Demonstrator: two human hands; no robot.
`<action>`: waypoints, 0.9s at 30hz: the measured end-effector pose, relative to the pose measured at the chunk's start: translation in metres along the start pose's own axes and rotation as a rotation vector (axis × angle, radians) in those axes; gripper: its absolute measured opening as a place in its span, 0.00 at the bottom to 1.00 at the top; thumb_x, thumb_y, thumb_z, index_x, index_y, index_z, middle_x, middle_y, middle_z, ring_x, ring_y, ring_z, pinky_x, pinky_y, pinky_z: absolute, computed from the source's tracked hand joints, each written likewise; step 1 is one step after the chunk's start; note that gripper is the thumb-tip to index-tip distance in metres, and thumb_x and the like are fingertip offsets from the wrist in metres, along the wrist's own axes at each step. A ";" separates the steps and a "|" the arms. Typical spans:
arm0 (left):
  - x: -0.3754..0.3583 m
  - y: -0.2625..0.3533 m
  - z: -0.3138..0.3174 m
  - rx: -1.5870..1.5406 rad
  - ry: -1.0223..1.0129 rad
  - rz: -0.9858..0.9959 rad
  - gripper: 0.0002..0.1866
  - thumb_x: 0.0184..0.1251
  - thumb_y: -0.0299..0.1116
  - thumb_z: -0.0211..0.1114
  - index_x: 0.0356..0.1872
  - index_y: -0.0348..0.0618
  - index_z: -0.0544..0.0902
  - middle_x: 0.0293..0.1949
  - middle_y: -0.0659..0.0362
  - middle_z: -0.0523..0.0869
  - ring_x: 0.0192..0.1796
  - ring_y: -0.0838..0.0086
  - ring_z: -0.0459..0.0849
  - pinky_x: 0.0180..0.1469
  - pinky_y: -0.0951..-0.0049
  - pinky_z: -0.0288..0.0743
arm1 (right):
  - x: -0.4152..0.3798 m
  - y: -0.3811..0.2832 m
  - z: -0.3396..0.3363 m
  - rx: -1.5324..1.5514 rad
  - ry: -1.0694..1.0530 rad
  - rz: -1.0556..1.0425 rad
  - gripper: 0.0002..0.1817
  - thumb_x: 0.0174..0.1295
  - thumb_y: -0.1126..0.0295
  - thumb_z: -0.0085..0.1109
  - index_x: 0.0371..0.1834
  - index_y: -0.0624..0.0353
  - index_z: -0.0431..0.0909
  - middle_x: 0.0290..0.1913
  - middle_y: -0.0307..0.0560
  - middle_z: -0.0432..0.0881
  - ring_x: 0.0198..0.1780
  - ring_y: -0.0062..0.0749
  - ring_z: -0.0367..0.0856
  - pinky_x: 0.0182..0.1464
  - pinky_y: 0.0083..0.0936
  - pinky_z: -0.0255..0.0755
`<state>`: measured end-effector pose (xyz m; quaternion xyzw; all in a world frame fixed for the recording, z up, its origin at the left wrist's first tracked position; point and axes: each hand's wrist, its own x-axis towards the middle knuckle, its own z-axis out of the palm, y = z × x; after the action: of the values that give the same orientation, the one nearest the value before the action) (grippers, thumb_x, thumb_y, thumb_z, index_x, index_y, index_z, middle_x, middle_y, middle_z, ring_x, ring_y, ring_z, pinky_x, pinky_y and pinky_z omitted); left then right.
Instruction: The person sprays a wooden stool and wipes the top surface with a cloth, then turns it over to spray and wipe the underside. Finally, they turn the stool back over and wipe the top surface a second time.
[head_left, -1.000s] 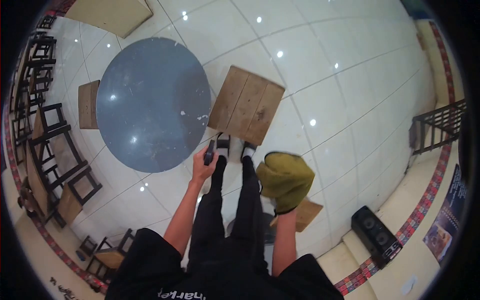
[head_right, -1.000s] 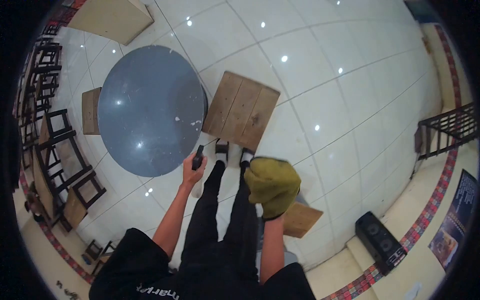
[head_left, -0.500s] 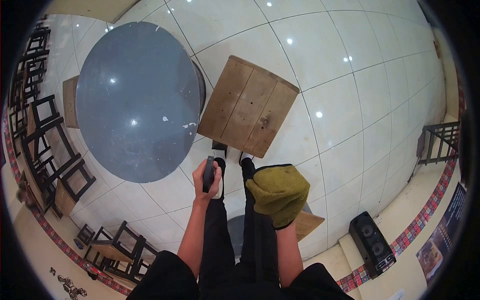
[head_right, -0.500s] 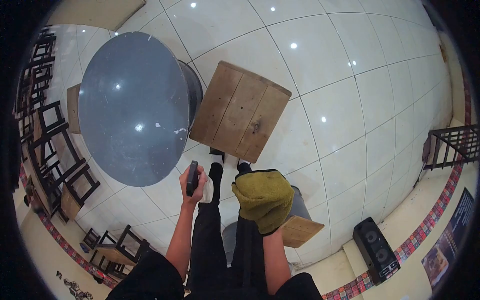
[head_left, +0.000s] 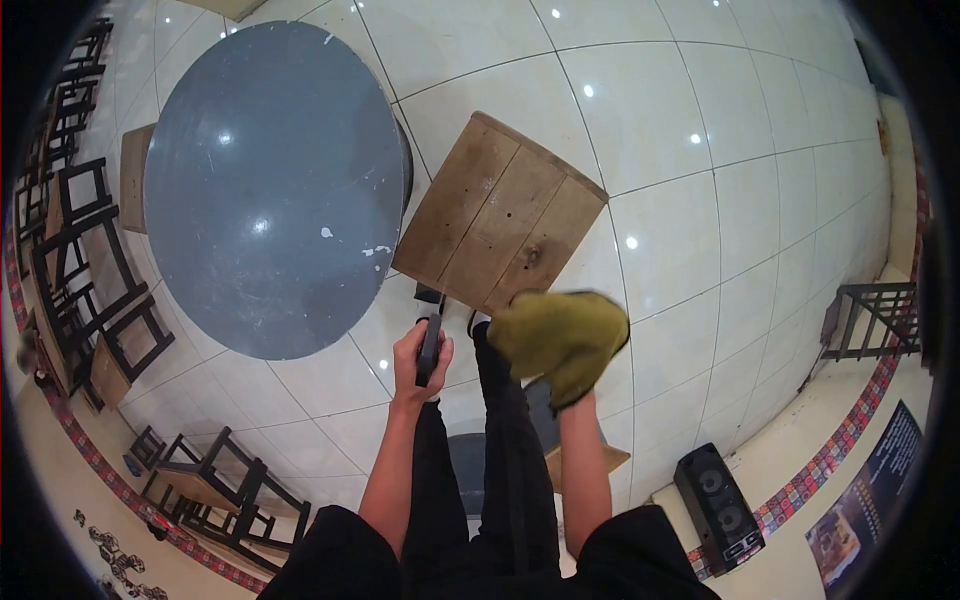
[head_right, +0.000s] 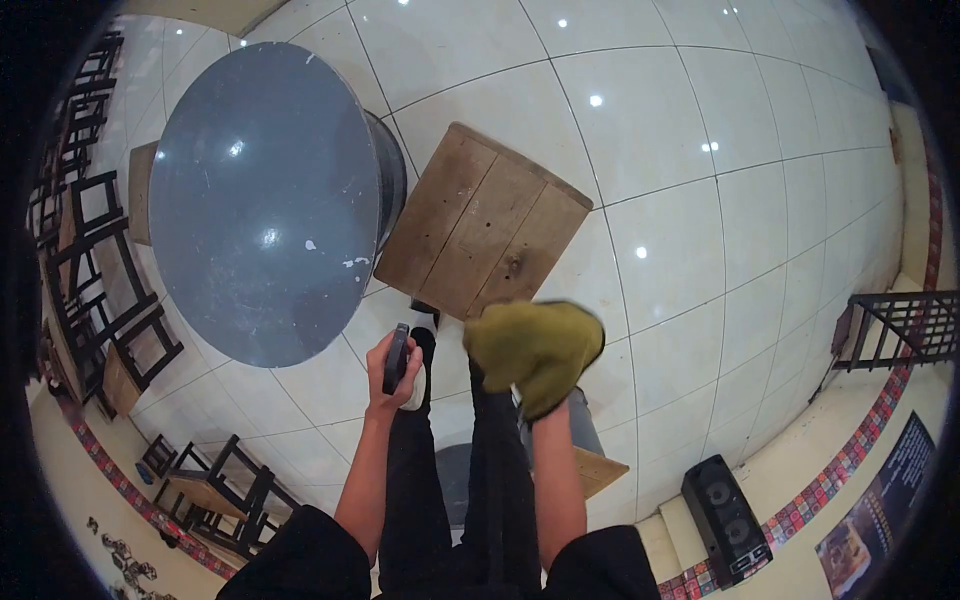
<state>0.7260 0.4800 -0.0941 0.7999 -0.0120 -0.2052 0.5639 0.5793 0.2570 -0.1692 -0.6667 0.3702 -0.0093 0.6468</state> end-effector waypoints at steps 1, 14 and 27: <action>-0.001 -0.006 -0.002 0.018 -0.023 -0.033 0.06 0.61 0.26 0.66 0.31 0.36 0.77 0.23 0.59 0.77 0.24 0.75 0.74 0.29 0.74 0.68 | 0.027 -0.001 -0.002 -0.011 -0.028 -0.052 0.26 0.73 0.53 0.50 0.71 0.51 0.65 0.65 0.45 0.74 0.66 0.38 0.71 0.72 0.33 0.59; -0.004 -0.073 0.005 -0.135 0.070 -0.067 0.20 0.62 0.23 0.64 0.56 0.37 0.78 0.34 0.57 0.82 0.30 0.76 0.79 0.35 0.73 0.75 | 0.282 -0.048 0.019 0.133 -0.037 0.251 0.29 0.75 0.51 0.45 0.72 0.57 0.65 0.66 0.46 0.74 0.66 0.33 0.71 0.68 0.30 0.64; -0.009 -0.170 0.021 -1.271 0.059 -0.833 0.10 0.55 0.28 0.58 0.38 0.38 0.80 0.29 0.55 0.82 0.35 0.65 0.82 0.58 0.57 0.74 | 0.118 -0.007 0.211 -0.970 -0.744 -0.808 0.36 0.48 0.69 0.53 0.68 0.59 0.70 0.79 0.46 0.56 0.81 0.39 0.48 0.81 0.43 0.38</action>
<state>0.6739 0.5255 -0.2515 0.2648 0.4264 -0.3471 0.7922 0.7721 0.3770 -0.2531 -0.9217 -0.1864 0.1449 0.3079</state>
